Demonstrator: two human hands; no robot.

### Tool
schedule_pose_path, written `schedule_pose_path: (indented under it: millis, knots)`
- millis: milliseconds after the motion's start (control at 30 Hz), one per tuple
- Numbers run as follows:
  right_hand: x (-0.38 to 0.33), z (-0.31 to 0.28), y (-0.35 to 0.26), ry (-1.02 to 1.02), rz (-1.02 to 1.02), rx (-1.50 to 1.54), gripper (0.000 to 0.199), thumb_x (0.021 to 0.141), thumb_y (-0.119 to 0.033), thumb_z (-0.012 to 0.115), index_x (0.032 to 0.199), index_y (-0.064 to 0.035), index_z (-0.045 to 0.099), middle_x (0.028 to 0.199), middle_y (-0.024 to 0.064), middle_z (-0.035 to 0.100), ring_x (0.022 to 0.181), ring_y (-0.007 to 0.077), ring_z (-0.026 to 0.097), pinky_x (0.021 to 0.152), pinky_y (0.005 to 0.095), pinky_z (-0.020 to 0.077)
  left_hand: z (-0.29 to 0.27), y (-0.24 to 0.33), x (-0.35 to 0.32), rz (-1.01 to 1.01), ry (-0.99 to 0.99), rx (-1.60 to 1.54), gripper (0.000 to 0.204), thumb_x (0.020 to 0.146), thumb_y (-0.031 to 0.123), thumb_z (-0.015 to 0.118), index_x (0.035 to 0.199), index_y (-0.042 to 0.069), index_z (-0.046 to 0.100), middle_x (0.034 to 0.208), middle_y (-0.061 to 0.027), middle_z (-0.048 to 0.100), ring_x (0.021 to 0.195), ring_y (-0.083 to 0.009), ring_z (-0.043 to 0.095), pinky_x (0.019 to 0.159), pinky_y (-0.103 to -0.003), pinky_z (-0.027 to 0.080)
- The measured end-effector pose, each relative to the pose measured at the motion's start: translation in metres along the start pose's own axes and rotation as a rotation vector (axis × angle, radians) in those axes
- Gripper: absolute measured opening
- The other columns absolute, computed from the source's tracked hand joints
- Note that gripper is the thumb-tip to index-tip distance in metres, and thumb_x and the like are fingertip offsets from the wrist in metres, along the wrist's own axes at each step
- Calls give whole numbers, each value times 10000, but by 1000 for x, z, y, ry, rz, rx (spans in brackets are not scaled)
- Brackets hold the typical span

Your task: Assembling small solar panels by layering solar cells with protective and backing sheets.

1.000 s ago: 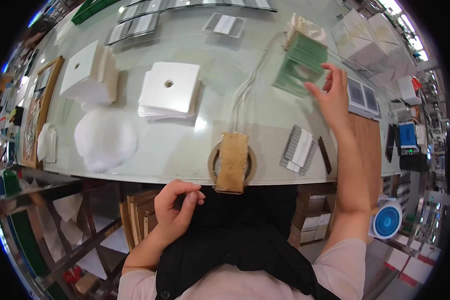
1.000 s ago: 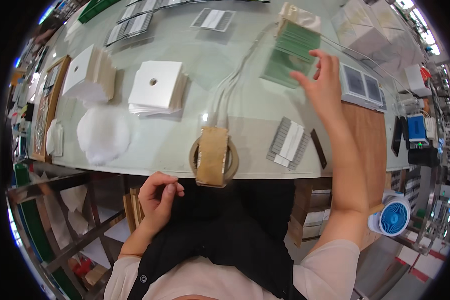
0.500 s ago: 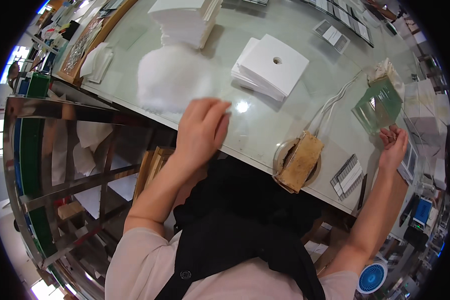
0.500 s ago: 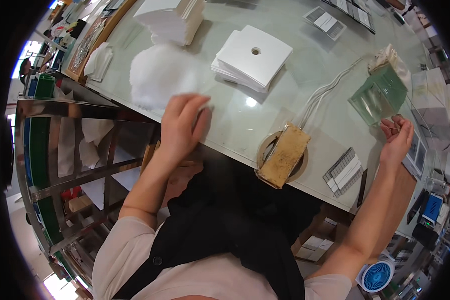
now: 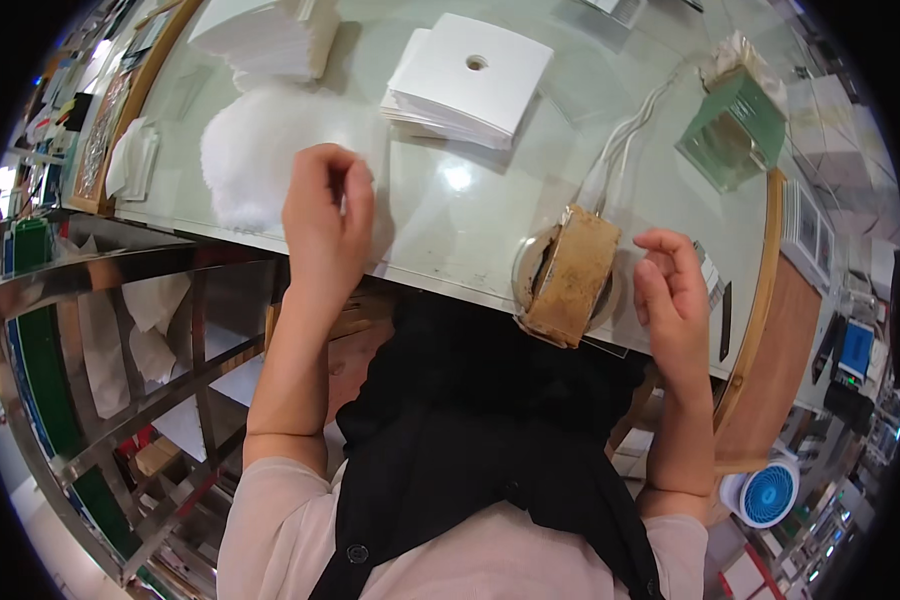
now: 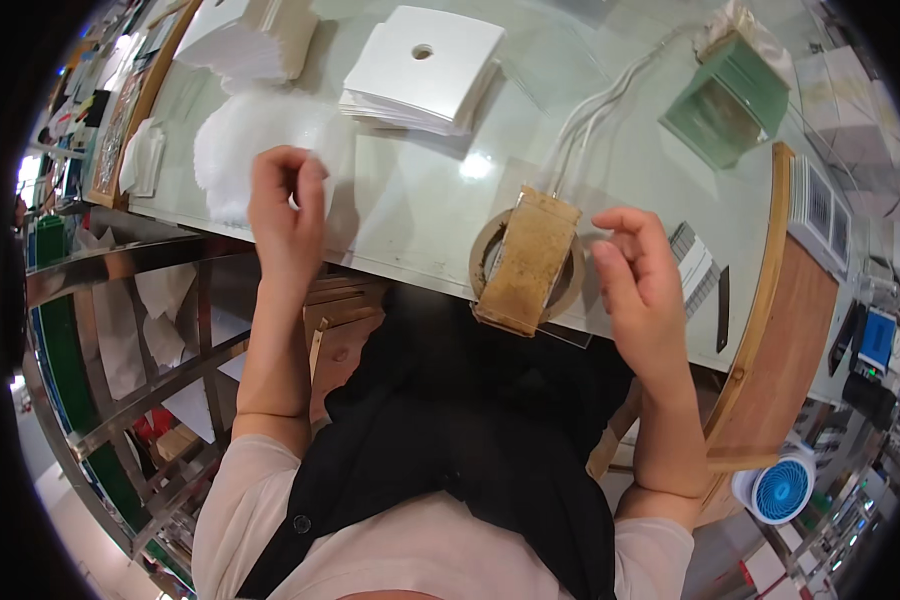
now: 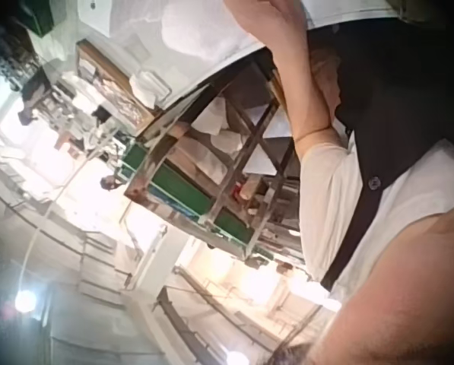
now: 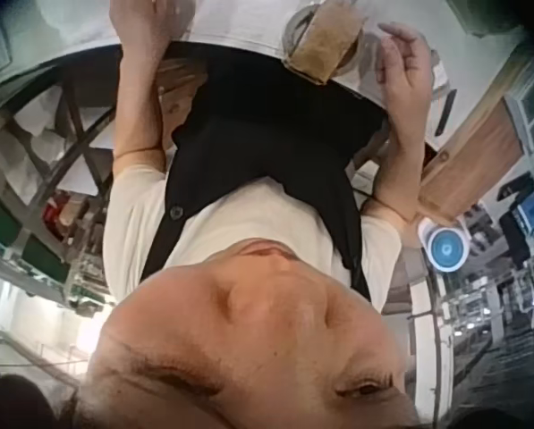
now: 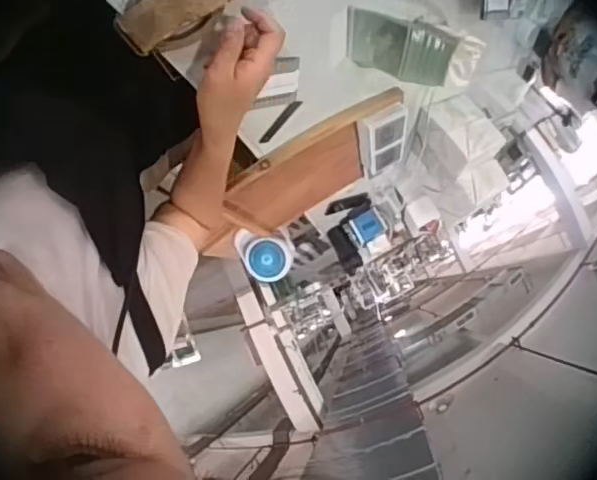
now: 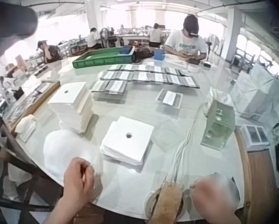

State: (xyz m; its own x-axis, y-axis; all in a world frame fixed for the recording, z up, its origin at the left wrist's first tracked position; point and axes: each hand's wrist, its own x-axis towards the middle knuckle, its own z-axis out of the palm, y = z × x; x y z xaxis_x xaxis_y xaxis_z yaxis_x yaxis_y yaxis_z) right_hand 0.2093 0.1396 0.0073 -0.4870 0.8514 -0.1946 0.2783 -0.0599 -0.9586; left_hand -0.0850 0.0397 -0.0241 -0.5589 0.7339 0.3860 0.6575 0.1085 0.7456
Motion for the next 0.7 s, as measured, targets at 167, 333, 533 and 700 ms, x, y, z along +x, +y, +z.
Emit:
schedule_pose_path:
  millis: [167,333,533,700]
  knots:
    - [-1,11,12,82,-102,-154,203,931,-114,515,1102,-29,447,738,-57,419,668,24,386,583,164,309,-20,24,-13,-130,-63,-506,228,870,-37,451,1073,-5,549,808,-39,535,725,-100,517,644,-222,412]
    - [-3,15,11,145,-103,-197,240,928,-121,520,1127,-11,442,826,-16,440,706,38,409,607,169,333,-26,39,-26,-242,-134,-860,171,861,-29,447,984,-55,564,881,-82,583,770,-132,562,704,-237,444]
    - [-35,11,-15,245,-304,-230,345,940,-219,498,1194,4,427,958,52,491,752,77,468,640,185,389,-33,54,-43,78,-474,-1116,140,784,-58,593,922,-49,612,885,-162,638,762,-219,645,643,-308,518]
    - [-54,40,-24,-482,-95,224,651,908,-478,478,1298,24,339,1251,177,483,1118,224,511,882,309,430,-21,86,-46,293,-763,-1157,125,755,26,700,870,5,654,869,-118,654,710,-244,634,606,-305,516]
